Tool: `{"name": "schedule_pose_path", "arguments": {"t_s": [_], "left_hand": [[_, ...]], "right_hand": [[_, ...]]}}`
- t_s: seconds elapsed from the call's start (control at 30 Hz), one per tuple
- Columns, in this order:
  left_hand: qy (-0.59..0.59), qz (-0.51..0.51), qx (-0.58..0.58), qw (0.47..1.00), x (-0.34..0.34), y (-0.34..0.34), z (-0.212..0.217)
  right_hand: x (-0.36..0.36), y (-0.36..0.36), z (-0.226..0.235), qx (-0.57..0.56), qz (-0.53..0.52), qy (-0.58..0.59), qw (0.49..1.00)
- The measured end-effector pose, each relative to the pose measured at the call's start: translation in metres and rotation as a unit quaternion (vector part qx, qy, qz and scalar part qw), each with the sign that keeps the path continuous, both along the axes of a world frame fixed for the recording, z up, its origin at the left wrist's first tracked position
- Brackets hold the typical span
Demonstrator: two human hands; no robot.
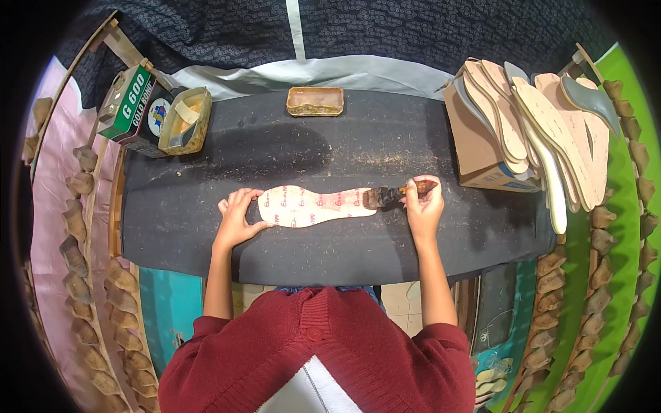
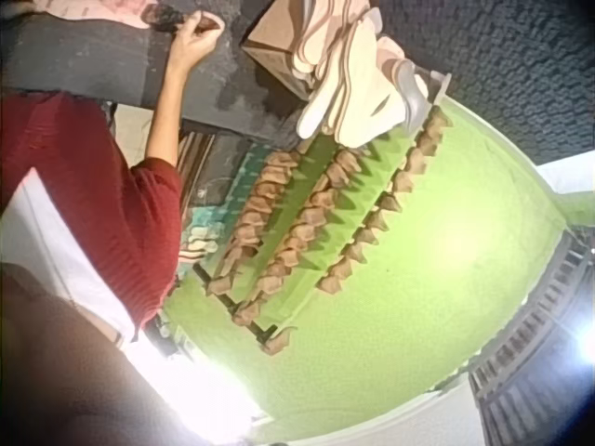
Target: Applying adhesive to shoe insoles and soles using a brush.
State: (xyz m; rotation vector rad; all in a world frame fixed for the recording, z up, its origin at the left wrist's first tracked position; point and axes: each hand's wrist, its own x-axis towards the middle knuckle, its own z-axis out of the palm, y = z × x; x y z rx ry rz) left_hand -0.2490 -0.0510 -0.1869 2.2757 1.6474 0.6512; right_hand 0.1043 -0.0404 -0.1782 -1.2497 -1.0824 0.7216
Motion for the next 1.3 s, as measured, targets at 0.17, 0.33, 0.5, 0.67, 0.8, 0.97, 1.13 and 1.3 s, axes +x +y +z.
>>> {"name": "schedule_pose_path", "arguments": {"t_s": [0.17,0.33,0.5,0.67,0.8,0.97,1.13,1.3], "left_hand": [[0.003,0.003,-0.001,1.0,0.001,-0.001,0.001],[0.003,0.003,-0.006,1.0,0.002,0.001,0.001],[-0.001,0.004,-0.003,1.0,0.001,-0.001,0.001],[0.001,-0.002,0.002,1.0,0.0,0.0,-0.001],[-0.004,-0.004,-0.008,1.0,0.002,0.002,0.001],[-0.002,0.002,-0.017,1.0,0.001,0.001,0.0],[-0.001,0.006,-0.021,1.0,-0.001,0.0,-0.002],[0.003,-0.002,-0.004,1.0,0.0,0.0,0.0]], "right_hand": [[-0.048,-0.003,0.01,0.031,0.044,0.081,0.995],[-0.064,-0.001,-0.015,0.026,0.096,0.085,0.991],[-0.004,-0.004,-0.012,0.007,0.014,0.044,0.999],[-0.01,-0.008,0.0,0.017,0.006,0.055,0.998],[-0.055,-0.013,-0.003,0.022,0.091,0.101,0.991],[-0.043,-0.011,-0.018,0.028,0.062,0.08,0.994],[0.001,-0.016,-0.012,0.023,0.011,0.021,0.999],[-0.029,-0.018,0.005,0.027,0.04,0.083,0.995]]}}
